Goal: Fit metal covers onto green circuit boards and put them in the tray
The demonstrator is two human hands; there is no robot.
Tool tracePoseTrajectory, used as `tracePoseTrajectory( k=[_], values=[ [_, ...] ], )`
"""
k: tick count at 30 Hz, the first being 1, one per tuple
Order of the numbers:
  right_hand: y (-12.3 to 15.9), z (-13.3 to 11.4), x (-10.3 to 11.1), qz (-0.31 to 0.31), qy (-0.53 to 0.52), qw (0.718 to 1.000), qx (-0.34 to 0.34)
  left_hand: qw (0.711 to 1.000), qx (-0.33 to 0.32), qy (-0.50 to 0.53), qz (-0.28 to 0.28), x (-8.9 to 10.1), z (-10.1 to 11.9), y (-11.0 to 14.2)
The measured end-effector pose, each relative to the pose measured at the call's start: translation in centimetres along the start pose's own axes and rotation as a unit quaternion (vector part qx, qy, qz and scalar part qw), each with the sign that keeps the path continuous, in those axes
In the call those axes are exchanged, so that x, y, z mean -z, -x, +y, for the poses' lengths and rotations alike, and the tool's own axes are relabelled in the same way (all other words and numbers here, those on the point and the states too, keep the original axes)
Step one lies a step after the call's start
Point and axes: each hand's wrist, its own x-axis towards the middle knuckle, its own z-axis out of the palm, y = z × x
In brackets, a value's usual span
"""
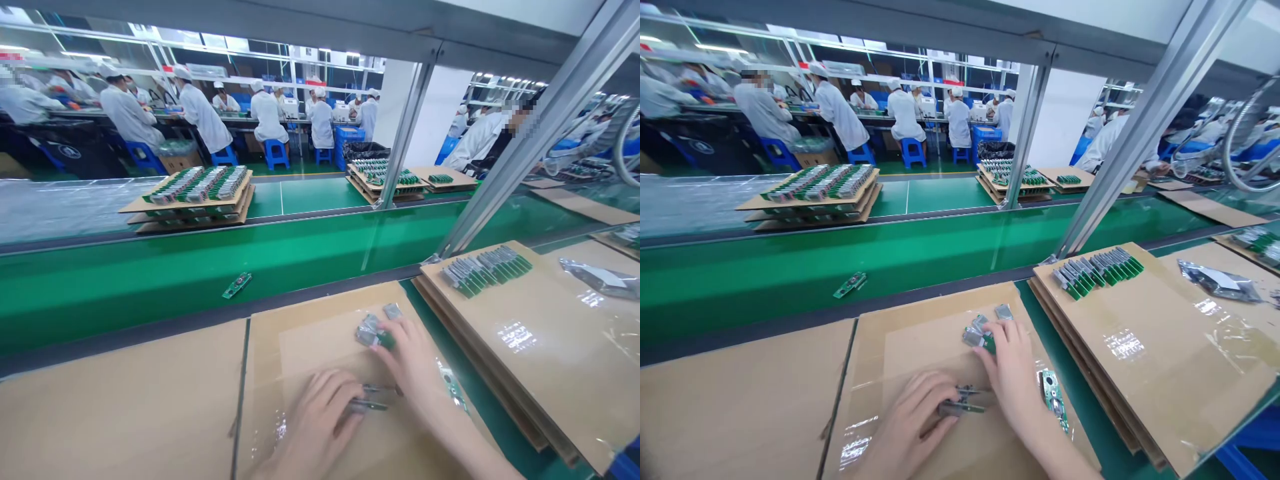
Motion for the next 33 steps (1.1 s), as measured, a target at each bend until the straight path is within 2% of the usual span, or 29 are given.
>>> tracePoseTrajectory(
  k=[2,4,7,10,14,17,23,27,29,31,33],
  values=[
    [-0.8,0.2,-0.9,0.006,0.076,0.997,0.007,1.000,0.014,0.004,-0.021,-0.1,0.0,0.0],
    [-0.8,0.1,-1.4,-0.013,0.092,0.995,0.020,0.999,0.030,-0.004,-0.036,-0.1,0.0,0.1],
    [0.1,-0.3,-1.2,-0.078,0.022,0.996,0.033,0.999,0.028,-0.015,-0.026,-0.1,0.1,0.0],
    [1.0,-0.6,-0.1,-0.157,-0.049,0.986,0.031,0.999,0.035,-0.019,-0.001,-0.1,0.1,0.0],
    [1.4,-0.7,1.4,-0.198,-0.106,0.974,0.040,0.997,0.071,-0.009,0.022,-0.3,-0.3,0.2],
    [1.4,-0.4,1.8,-0.219,-0.179,0.959,0.015,0.997,0.076,0.014,0.013,-0.6,-0.7,0.2],
    [1.9,-0.6,1.2,-0.173,-0.264,0.945,-0.084,0.989,0.106,0.095,-0.041,-0.9,-0.8,-0.1],
    [1.7,-0.7,1.3,-0.200,-0.284,0.931,-0.108,0.986,0.119,0.113,-0.041,-0.6,-0.4,-0.3],
    [0.9,-0.2,1.4,-0.176,-0.236,0.952,-0.085,0.987,0.116,0.103,-0.036,-0.4,-0.2,-0.4],
    [-0.2,0.7,1.2,-0.092,-0.127,0.986,-0.053,0.989,0.114,0.084,-0.034,-0.2,0.0,-0.5],
    [-1.5,1.4,0.7,-0.012,-0.006,1.000,-0.025,0.991,0.111,0.070,-0.036,-0.1,0.1,-0.6]
  ],
)
